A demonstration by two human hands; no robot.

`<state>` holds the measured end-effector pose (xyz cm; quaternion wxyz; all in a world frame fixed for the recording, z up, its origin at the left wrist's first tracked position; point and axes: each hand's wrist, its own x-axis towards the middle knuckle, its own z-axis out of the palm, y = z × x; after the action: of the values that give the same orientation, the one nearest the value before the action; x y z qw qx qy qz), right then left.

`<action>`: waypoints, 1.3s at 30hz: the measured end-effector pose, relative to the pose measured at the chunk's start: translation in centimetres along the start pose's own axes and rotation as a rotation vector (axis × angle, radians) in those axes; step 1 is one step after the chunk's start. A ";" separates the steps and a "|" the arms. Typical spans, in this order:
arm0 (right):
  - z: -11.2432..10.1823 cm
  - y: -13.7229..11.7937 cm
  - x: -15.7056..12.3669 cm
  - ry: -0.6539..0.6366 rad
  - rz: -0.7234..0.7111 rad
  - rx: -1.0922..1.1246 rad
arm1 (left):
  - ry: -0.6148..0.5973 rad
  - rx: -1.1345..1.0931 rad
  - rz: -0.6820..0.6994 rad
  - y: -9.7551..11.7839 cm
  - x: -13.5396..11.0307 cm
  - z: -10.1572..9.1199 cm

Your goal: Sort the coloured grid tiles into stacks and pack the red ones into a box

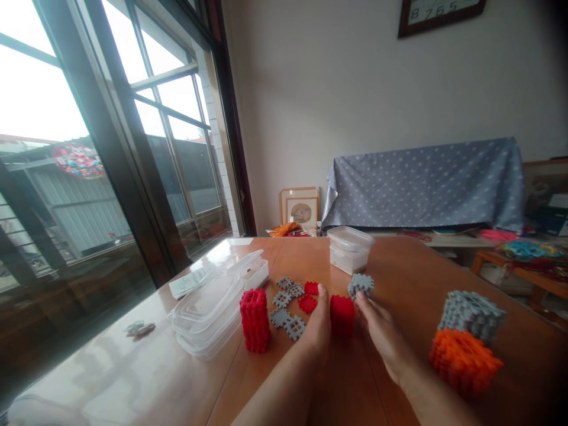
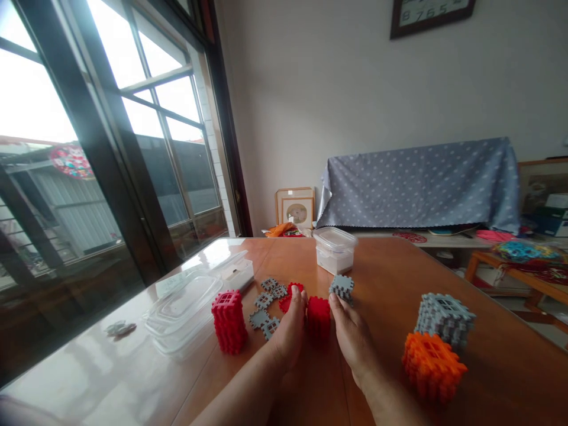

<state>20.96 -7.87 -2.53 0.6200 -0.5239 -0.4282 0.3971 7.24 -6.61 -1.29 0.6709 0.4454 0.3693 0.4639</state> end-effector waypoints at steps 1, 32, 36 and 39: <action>0.0 0.0 0.1 0.003 0.010 -0.011 | 0.003 0.023 0.007 0.1 -0.1 0.0; -0.4 -0.9 0.7 0.182 0.216 0.164 | 0.474 0.691 0.490 0.6 2.6 -5.0; -0.4 -1.1 0.6 0.175 0.217 0.194 | 0.529 0.897 0.470 0.6 2.6 -6.1; -0.4 -1.1 0.6 0.167 0.236 0.218 | 0.487 1.190 0.378 0.7 2.1 -5.9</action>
<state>21.60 -7.63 -1.37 0.6556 -0.5313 -0.2653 0.4664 2.33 -3.02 -2.76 0.1157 0.6790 0.6187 0.3779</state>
